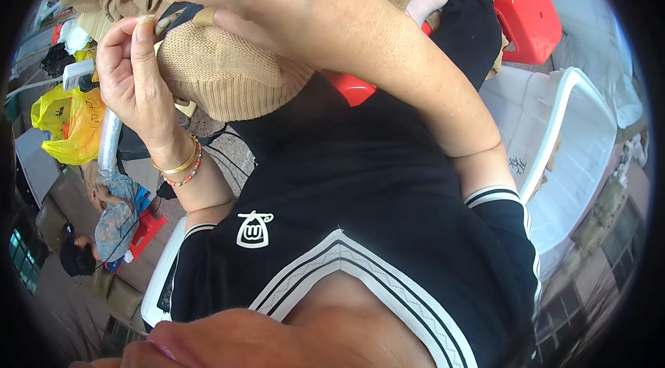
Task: Trim loose threads from around the buttons of a beige knit cardigan using thread snips.
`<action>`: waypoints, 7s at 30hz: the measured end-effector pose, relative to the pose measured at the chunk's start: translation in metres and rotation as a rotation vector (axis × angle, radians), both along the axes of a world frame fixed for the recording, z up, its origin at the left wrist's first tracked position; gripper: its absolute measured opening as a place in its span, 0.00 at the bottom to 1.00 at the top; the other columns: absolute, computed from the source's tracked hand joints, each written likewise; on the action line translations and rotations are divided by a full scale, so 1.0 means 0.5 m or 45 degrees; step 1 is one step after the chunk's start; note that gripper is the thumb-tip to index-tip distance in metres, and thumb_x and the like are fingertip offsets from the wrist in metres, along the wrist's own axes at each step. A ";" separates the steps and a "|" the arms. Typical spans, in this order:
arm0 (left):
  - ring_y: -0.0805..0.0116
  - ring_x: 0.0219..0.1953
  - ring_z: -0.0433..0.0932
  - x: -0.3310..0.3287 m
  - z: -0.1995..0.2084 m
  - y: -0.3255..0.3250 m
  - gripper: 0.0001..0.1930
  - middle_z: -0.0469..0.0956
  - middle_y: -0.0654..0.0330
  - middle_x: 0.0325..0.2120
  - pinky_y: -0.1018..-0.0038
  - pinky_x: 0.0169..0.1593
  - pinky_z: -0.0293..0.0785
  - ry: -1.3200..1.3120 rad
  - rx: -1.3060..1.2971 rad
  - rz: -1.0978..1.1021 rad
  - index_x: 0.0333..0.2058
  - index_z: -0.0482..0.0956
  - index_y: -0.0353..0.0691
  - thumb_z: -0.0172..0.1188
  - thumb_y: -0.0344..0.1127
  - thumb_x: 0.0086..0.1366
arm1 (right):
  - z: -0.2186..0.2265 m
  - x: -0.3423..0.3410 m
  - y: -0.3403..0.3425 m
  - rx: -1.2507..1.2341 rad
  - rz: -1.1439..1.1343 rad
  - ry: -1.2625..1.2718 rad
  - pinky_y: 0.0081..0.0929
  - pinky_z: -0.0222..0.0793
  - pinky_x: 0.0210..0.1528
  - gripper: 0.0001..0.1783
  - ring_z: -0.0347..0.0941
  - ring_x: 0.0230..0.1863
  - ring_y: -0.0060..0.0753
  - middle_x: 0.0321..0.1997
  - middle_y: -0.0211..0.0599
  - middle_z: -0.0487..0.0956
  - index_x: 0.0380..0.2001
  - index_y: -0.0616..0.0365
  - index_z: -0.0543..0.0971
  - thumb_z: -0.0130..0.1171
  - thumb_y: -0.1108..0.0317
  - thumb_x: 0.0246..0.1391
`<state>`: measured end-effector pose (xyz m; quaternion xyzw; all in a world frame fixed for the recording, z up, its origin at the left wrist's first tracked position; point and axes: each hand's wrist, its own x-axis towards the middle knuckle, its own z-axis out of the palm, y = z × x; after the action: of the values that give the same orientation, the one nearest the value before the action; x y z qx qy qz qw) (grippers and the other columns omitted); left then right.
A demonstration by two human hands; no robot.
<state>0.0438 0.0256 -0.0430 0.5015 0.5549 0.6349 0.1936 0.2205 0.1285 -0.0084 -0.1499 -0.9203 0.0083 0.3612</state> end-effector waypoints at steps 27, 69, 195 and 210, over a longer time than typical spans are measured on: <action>0.84 0.33 0.76 -0.016 -0.008 -0.004 0.05 0.81 0.65 0.32 0.87 0.40 0.72 0.038 -0.042 -0.030 0.42 0.77 0.32 0.59 0.26 0.69 | -0.017 -0.009 0.043 0.322 0.202 0.037 0.27 0.66 0.31 0.14 0.72 0.30 0.31 0.32 0.30 0.75 0.39 0.53 0.83 0.63 0.72 0.46; 0.72 0.42 0.80 -0.026 0.014 -0.023 0.07 0.81 0.55 0.40 0.75 0.50 0.77 0.098 -0.211 -0.158 0.47 0.72 0.31 0.52 0.27 0.73 | 0.036 0.015 0.029 0.666 0.100 -0.519 0.25 0.66 0.35 0.14 0.71 0.36 0.27 0.35 0.28 0.73 0.41 0.52 0.83 0.59 0.64 0.50; 0.68 0.34 0.79 0.046 -0.003 0.012 0.06 0.82 0.56 0.36 0.76 0.36 0.77 1.118 0.181 0.223 0.35 0.79 0.35 0.67 0.23 0.59 | -0.015 0.067 -0.048 -0.640 -0.058 0.139 0.32 0.72 0.39 0.17 0.76 0.39 0.41 0.39 0.42 0.78 0.45 0.61 0.78 0.64 0.65 0.55; 0.64 0.40 0.78 0.042 -0.018 0.006 0.05 0.80 0.54 0.37 0.72 0.44 0.74 0.671 0.092 0.179 0.34 0.79 0.34 0.65 0.28 0.63 | -0.010 0.075 -0.059 -0.346 -0.186 -0.106 0.34 0.71 0.37 0.11 0.74 0.36 0.42 0.33 0.39 0.73 0.37 0.60 0.78 0.63 0.69 0.50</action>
<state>0.0648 0.0285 -0.0521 0.6163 0.5966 0.5136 -0.0199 0.2580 0.0989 -0.0133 -0.2641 -0.9115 0.1003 0.2989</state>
